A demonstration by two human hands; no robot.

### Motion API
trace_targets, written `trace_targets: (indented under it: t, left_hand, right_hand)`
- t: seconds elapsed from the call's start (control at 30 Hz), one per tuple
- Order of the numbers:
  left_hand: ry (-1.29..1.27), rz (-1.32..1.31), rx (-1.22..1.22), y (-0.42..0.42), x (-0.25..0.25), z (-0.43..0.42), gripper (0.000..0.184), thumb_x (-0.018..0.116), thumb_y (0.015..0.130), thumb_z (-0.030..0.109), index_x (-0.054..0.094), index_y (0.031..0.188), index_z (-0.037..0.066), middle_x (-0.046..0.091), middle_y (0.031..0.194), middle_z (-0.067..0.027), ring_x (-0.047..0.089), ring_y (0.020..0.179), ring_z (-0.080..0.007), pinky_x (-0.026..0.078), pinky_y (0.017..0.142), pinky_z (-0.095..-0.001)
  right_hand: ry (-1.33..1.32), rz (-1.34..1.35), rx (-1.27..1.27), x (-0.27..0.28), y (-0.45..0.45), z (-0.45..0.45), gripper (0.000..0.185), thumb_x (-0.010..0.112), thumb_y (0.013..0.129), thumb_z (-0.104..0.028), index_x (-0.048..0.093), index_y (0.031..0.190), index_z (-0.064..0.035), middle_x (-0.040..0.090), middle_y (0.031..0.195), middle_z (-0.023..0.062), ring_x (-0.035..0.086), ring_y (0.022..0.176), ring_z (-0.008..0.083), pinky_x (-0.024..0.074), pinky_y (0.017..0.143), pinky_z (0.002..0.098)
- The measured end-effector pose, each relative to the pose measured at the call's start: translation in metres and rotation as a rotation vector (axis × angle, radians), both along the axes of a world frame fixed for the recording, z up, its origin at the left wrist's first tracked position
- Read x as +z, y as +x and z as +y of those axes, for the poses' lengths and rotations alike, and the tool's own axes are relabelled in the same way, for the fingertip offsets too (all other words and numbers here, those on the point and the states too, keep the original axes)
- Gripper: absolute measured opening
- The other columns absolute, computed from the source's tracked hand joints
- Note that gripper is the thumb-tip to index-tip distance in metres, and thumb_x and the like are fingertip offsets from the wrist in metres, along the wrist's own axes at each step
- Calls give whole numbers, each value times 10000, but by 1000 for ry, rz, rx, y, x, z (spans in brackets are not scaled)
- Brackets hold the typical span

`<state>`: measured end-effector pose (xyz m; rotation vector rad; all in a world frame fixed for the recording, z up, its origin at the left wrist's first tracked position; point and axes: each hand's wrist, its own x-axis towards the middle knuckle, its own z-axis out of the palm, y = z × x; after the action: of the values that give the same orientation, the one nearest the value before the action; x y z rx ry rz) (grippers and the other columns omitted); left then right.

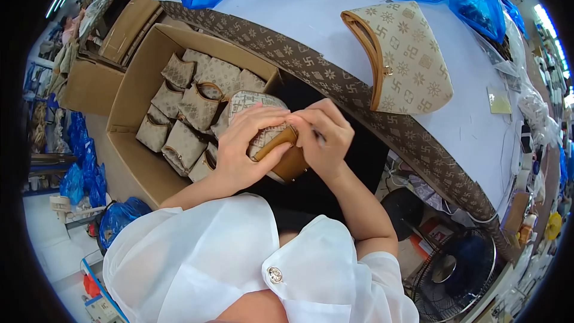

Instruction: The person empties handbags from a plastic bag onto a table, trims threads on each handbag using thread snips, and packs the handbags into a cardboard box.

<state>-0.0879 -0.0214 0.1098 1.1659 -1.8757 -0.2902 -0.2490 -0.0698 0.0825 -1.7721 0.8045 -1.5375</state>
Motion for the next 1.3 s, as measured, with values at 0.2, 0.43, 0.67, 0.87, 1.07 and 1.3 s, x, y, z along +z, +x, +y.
trace_targets:
  t: [0.2,0.43,0.67,0.87,1.07,1.3]
  left_hand:
    - [143,102,93,-2,-6,1,272,752,725,36,680,987,24,696,929,-107,650,876,-256,479,810,-345]
    - [175,74,111,0,-9,1,223,746,736,42,687,950,26,698,902,-90,643,815,-234,458,767,-332]
    - [146,70,20,-4,-5,-1,234,733,749,55,670,975,44,695,908,-79,649,809,-237,421,785,-336]
    - [207,-28,1,-15,1,0,231,702,777,31,651,1003,31,655,904,-113,605,798,-233,466,769,-313]
    - [465,12,-48,-37,4,-7,304,660,809,0,597,1107,-3,586,1082,-108,551,1015,-239,421,908,-331]
    - [399,-229,-427,-77,4,-14,383,713,861,313,624,1153,81,588,1177,-153,587,1037,-259,485,848,-436]
  right_hand:
    - [331,127,129,5,-38,-5,186,587,925,-92,679,1050,9,519,718,34,480,583,129,360,515,232]
    - [311,439,223,17,-45,9,406,554,948,-186,538,1319,-21,502,777,42,441,668,141,359,596,255]
    - [343,318,293,25,-45,1,327,649,853,-92,647,1174,-35,521,776,70,470,631,184,395,579,275]
    - [-41,275,119,-1,-40,-4,157,689,699,-12,659,851,-38,594,802,71,577,643,229,459,545,323]
    - [-400,614,-310,-12,-55,14,118,602,767,-196,537,776,-98,484,797,53,574,600,173,440,449,307]
    - [-292,683,-580,-27,-86,59,163,596,780,-192,530,773,-43,490,804,80,571,557,197,431,429,328]
